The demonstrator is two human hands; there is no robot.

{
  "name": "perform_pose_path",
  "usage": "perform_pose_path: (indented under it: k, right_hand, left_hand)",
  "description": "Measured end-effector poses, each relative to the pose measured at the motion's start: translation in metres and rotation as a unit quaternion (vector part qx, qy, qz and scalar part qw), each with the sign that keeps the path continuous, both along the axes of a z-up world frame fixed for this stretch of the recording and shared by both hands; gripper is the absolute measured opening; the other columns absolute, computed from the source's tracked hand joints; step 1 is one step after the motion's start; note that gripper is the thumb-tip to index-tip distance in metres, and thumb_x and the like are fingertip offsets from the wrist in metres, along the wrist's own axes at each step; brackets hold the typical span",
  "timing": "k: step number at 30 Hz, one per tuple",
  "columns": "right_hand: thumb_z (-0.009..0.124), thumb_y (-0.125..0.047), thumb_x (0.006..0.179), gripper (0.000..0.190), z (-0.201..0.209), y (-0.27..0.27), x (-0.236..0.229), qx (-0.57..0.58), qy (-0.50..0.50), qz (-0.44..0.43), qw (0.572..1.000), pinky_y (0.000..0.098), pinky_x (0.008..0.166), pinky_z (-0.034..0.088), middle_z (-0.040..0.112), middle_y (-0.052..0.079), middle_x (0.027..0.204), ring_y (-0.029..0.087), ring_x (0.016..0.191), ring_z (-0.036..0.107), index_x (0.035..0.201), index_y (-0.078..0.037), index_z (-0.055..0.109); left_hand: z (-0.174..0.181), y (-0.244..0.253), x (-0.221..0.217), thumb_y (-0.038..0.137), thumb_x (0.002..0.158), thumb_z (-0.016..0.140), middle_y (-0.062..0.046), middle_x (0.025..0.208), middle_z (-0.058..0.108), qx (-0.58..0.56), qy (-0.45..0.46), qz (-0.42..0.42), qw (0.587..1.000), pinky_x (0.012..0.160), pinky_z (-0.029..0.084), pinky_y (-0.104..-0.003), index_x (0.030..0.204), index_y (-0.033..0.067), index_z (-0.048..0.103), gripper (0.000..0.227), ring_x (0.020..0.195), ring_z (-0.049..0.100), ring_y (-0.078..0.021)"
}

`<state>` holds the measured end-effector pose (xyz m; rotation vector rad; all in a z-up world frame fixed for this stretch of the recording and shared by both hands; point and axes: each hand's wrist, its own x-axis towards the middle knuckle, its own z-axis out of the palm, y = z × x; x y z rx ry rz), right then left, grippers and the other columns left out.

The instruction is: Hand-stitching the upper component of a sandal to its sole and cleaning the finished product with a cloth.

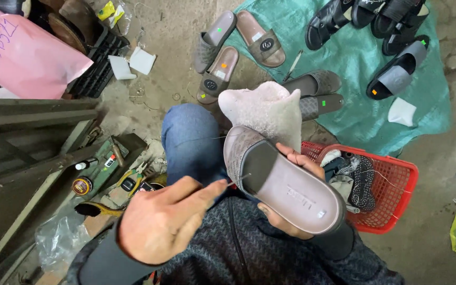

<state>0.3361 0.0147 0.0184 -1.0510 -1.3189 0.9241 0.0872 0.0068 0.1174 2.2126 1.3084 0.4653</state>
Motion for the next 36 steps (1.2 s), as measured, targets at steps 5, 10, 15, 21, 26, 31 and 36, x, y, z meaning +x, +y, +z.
perform_pose_path:
  k: [5,10,15,21,26,31,36]
  right_hand:
    - [0.081,-0.035,0.085,0.083,-0.008,0.004,0.028,0.022,0.009,0.113,0.993,0.0578,0.130,0.040,0.048,0.012,0.148,0.043,0.147,0.051,0.148,-0.005,0.036]
    - [0.080,-0.023,0.078,0.103,0.019,0.021,0.042,-0.069,-0.035,0.142,0.987,0.0519,0.125,0.040,0.046,0.029,0.154,0.037,0.147,0.048,0.158,-0.002,0.019]
    - [0.088,-0.024,0.068,0.115,0.024,0.029,0.031,-0.141,-0.032,0.112,0.983,0.0455,0.121,0.038,0.058,0.025,0.144,0.030,0.137,0.057,0.157,-0.001,0.019]
    - [0.081,-0.018,0.065,0.114,0.043,0.048,0.036,-0.179,-0.080,0.148,0.969,0.0422,0.115,0.042,0.059,0.018,0.144,0.027,0.135,0.058,0.158,0.001,0.016]
    - [0.082,-0.022,0.060,0.117,0.045,0.062,0.046,-0.195,-0.136,0.157,0.959,0.0385,0.115,0.042,0.065,0.010,0.139,0.021,0.127,0.065,0.157,0.001,0.020]
    - [0.081,-0.022,0.052,0.120,0.050,0.066,0.043,-0.241,-0.149,0.167,0.944,0.0337,0.114,0.038,0.064,0.006,0.141,0.017,0.129,0.063,0.156,0.001,0.026]
    - [0.084,-0.030,0.056,0.114,0.051,0.075,0.059,-0.196,-0.118,0.203,0.952,0.0242,0.093,0.058,0.070,0.006,0.137,0.012,0.110,0.078,0.153,0.002,0.034]
  left_hand:
    - [-0.002,0.014,0.005,0.020,0.106,0.043,-0.002,0.088,0.058,-0.032,-0.067,0.021,0.997,0.049,0.053,-0.037,0.134,0.0124,0.065,0.037,0.058,0.060,-0.0219]
    - [-0.024,0.025,-0.009,0.013,0.104,0.051,-0.009,0.088,0.064,-0.147,-0.220,0.016,0.964,0.063,0.050,-0.028,0.133,0.0013,0.064,0.034,0.064,0.057,-0.0177]
    - [-0.031,0.029,-0.007,0.019,0.103,0.055,-0.010,0.085,0.072,-0.156,-0.305,0.045,0.938,0.073,0.055,-0.032,0.122,-0.0029,0.068,0.032,0.076,0.068,-0.0199]
    - [-0.044,0.044,-0.023,0.012,0.096,0.065,-0.013,0.102,0.073,-0.133,-0.188,0.072,0.970,0.070,0.054,-0.029,0.123,0.0008,0.072,0.030,0.077,0.066,-0.0167]
    - [-0.076,0.046,-0.021,0.009,0.098,0.062,-0.016,0.115,0.077,-0.167,-0.189,0.043,0.967,0.075,0.060,-0.029,0.122,-0.0014,0.072,0.027,0.084,0.070,-0.0180]
    - [-0.095,0.059,-0.011,0.008,0.101,0.061,-0.014,0.107,0.072,-0.148,-0.221,0.001,0.964,0.076,0.059,-0.028,0.127,-0.0003,0.068,0.029,0.085,0.071,-0.0211]
    - [-0.107,0.069,-0.004,0.007,0.102,0.061,-0.015,0.106,0.070,-0.145,-0.269,-0.012,0.952,0.073,0.057,-0.027,0.128,0.0004,0.068,0.027,0.083,0.068,-0.0205]
